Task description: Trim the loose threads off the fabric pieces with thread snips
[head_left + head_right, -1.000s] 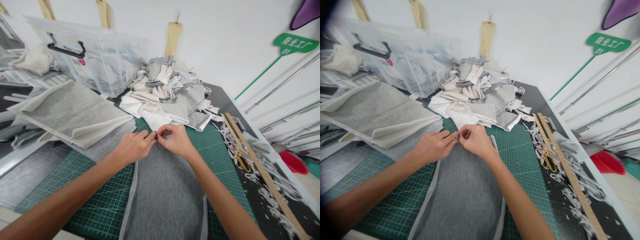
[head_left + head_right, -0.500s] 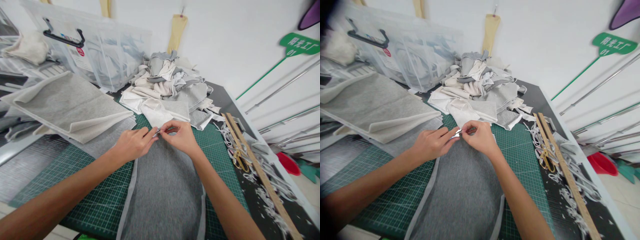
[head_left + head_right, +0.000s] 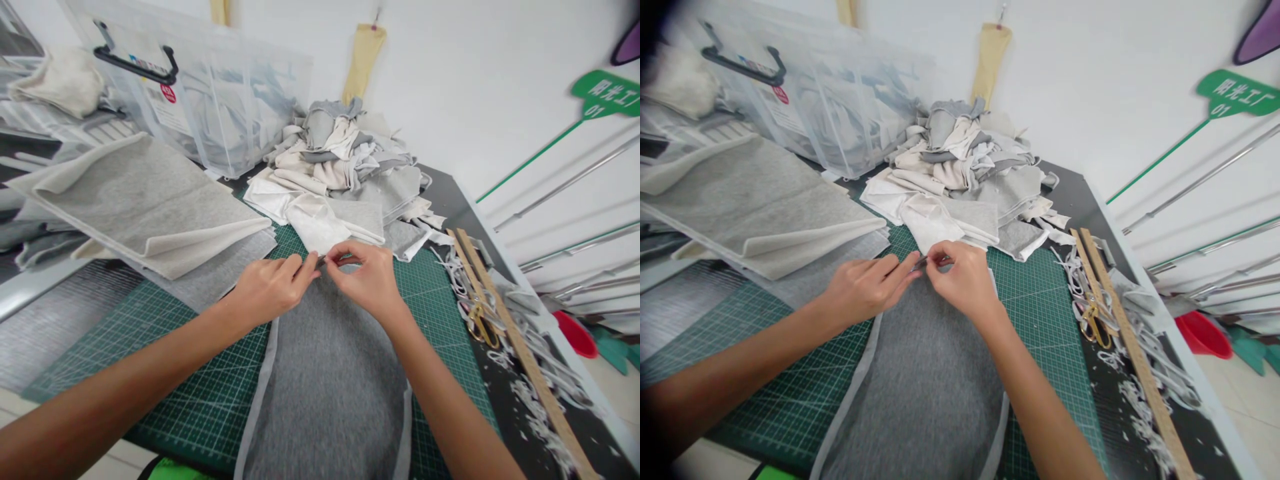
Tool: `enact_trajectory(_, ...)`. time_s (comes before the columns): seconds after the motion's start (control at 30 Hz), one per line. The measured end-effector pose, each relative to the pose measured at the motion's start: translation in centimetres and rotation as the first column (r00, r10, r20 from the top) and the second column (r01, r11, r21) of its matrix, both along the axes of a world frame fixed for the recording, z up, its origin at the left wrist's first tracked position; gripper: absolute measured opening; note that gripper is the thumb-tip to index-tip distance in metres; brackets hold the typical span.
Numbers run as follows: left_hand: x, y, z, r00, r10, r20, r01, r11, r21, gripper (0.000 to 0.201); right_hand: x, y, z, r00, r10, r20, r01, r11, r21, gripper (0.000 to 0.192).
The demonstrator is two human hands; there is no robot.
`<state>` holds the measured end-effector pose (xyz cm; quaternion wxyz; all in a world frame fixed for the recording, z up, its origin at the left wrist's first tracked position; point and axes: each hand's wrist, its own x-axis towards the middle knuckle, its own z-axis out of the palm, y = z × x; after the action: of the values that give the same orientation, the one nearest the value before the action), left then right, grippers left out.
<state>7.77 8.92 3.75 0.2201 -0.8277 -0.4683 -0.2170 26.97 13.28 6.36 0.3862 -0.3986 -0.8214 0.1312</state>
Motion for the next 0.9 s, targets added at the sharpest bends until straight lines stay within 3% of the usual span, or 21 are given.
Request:
enact_trajectory(0.13,0.0,-0.1,0.0,1.0,-0.001,-0.023,0.002,0.999,0.054,0.037,-0.2,-0.3,-0.1,0.998,-0.025,0.053,0.021,0.996,0.082,0.011)
enact_trajectory(0.33,0.1,0.0,-0.6,1.0,-0.023,-0.002,0.023,0.995,0.099,0.031,-0.9,-0.6,-0.9,0.998,-0.059,-0.006,0.059,0.992,0.113,0.01)
enact_trajectory(0.47,0.2,0.2,-1.0,1.0,-0.029,-0.005,0.029,0.993,0.111,0.03,-1.0,-0.7,-0.9,0.997,-0.061,0.038,0.057,0.994,0.092,0.012)
enact_trajectory(0.6,0.3,0.3,-1.0,1.0,-0.016,-0.011,0.017,0.993,0.117,0.031,-0.9,-0.5,-0.7,0.998,-0.056,-0.019,0.056,0.998,0.02,0.012)
enact_trajectory(0.9,0.6,0.3,-0.9,0.999,0.026,0.025,-0.026,1.0,0.013,0.033,-0.6,0.1,-1.6,0.996,-0.054,-0.065,0.049,0.995,-0.088,0.009)
